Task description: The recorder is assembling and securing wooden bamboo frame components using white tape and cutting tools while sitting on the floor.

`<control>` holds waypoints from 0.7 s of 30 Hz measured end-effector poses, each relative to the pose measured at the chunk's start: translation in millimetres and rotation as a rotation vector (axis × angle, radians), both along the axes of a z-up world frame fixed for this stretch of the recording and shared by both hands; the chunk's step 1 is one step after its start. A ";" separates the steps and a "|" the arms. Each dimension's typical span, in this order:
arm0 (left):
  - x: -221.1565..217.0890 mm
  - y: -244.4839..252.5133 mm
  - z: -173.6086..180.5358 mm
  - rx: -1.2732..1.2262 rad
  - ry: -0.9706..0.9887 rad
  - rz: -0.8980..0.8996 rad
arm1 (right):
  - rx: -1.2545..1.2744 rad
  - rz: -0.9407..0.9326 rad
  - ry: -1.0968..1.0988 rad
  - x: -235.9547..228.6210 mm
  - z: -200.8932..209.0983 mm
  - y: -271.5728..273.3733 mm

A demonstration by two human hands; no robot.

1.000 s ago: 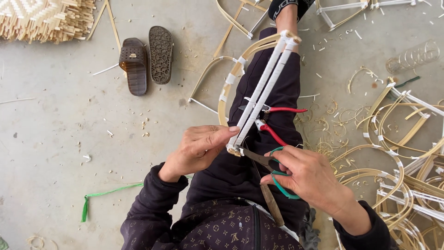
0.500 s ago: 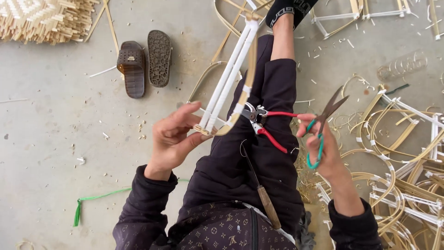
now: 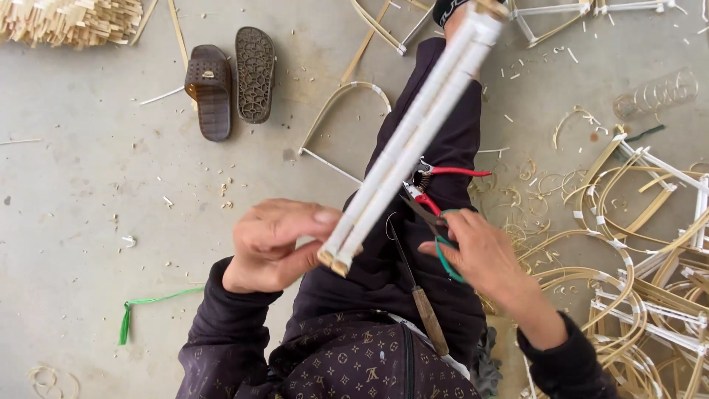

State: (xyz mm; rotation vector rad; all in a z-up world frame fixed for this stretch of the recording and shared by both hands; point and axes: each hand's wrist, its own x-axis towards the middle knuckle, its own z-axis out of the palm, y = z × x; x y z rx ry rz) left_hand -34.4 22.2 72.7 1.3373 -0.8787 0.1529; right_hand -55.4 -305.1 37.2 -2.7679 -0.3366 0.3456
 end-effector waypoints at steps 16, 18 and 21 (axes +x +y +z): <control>0.0 -9.9 14.7 0.040 -0.010 -0.091 | -0.177 0.127 0.100 34.1 15.0 13.0; -0.6 -9.7 14.8 0.062 0.012 -0.107 | -0.060 0.198 -0.064 30.8 10.6 11.8; -1.7 -11.0 21.4 0.072 0.021 -0.124 | 0.008 0.258 -0.267 28.6 3.5 3.8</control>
